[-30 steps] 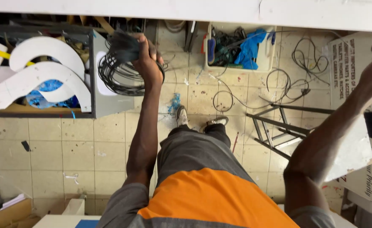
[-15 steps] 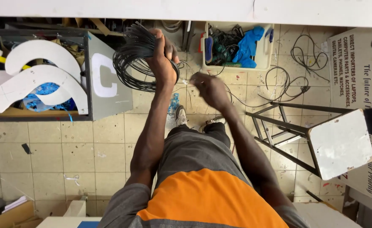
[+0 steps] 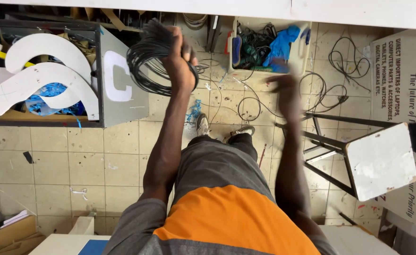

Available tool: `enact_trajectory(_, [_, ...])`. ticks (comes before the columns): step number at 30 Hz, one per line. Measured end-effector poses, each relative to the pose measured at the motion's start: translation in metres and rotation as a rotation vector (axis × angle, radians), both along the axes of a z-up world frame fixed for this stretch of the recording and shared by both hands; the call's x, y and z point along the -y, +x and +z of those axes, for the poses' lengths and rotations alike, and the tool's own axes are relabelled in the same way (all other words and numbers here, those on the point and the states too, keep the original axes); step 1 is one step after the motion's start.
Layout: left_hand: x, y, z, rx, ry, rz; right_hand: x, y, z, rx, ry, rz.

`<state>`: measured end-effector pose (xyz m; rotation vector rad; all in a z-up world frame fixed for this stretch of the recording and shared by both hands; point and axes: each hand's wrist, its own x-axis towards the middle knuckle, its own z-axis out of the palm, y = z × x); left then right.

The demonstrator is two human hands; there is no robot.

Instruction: Measuring, cutting, and connecting wires to LED strips on a sign template

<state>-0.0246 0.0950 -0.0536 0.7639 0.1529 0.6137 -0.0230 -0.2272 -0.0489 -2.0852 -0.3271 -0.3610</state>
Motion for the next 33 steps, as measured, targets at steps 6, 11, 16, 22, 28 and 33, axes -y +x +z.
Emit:
enact_trajectory(6, [0.027, -0.001, 0.035, -0.052, -0.085, -0.077, -0.132, -0.031, -0.023, -0.545, -0.212, 0.596])
enact_trajectory(11, [0.013, -0.009, 0.017, -0.064, -0.117, -0.070, -0.118, -0.028, -0.028, -0.377, -0.146, 0.412])
enact_trajectory(16, [0.012, -0.009, 0.030, -0.069, -0.133, -0.095, -0.118, -0.019, -0.028, -0.421, -0.179, 0.435])
enact_trajectory(22, [0.004, -0.014, 0.044, -0.068, -0.140, -0.151, -0.129, -0.013, -0.075, -0.405, -0.174, 0.469])
enact_trajectory(28, [-0.019, -0.018, 0.050, -0.019, -0.183, -0.269, -0.150, -0.007, -0.107, -0.501, -0.230, 0.519])
enact_trajectory(33, [-0.044, -0.022, 0.055, 0.013, -0.192, -0.350, -0.150, -0.019, -0.083, -0.518, -0.090, 0.578])
